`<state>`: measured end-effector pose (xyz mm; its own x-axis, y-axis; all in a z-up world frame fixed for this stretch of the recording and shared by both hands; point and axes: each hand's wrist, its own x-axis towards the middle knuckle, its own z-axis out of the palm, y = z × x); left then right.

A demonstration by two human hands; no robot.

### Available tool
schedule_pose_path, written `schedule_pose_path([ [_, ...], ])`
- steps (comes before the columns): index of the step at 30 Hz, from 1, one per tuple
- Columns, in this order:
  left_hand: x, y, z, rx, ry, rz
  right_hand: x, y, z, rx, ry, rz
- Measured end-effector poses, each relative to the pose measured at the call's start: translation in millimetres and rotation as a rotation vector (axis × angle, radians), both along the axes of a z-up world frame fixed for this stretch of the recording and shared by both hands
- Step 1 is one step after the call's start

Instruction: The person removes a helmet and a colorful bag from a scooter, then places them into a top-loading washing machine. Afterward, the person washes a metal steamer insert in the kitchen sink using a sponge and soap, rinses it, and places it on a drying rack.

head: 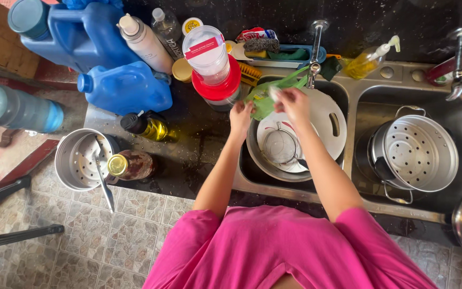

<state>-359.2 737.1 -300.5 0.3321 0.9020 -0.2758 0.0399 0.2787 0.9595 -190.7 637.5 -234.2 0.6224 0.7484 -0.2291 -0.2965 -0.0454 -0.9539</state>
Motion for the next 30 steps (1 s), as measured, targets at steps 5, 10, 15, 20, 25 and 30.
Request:
schedule_pose_path([
  [5,2.9,14.6,75.1,-0.022,-0.162,-0.119,5.1,36.0,0.8,-0.08,-1.253,0.365],
  [10,42.1,41.3,112.6,0.094,-0.194,-0.301,7.1,-12.3,30.2,0.042,-0.992,0.038],
  [15,117.2,92.4,134.6,0.422,-0.4,-0.217,23.7,-107.7,15.3,-0.3,-1.011,-0.084],
  [20,124.5,79.8,144.4,0.721,-0.42,-0.228,40.3,-166.6,-4.7,-0.402,-0.962,-0.133],
  [25,111.1,68.3,56.8,0.816,0.433,-0.452,46.1,-167.2,15.1,-0.402,-0.942,-0.072],
  [30,80.3,32.6,-34.6,0.704,0.688,-0.549,34.5,-118.5,54.6,-0.263,-0.975,0.002],
])
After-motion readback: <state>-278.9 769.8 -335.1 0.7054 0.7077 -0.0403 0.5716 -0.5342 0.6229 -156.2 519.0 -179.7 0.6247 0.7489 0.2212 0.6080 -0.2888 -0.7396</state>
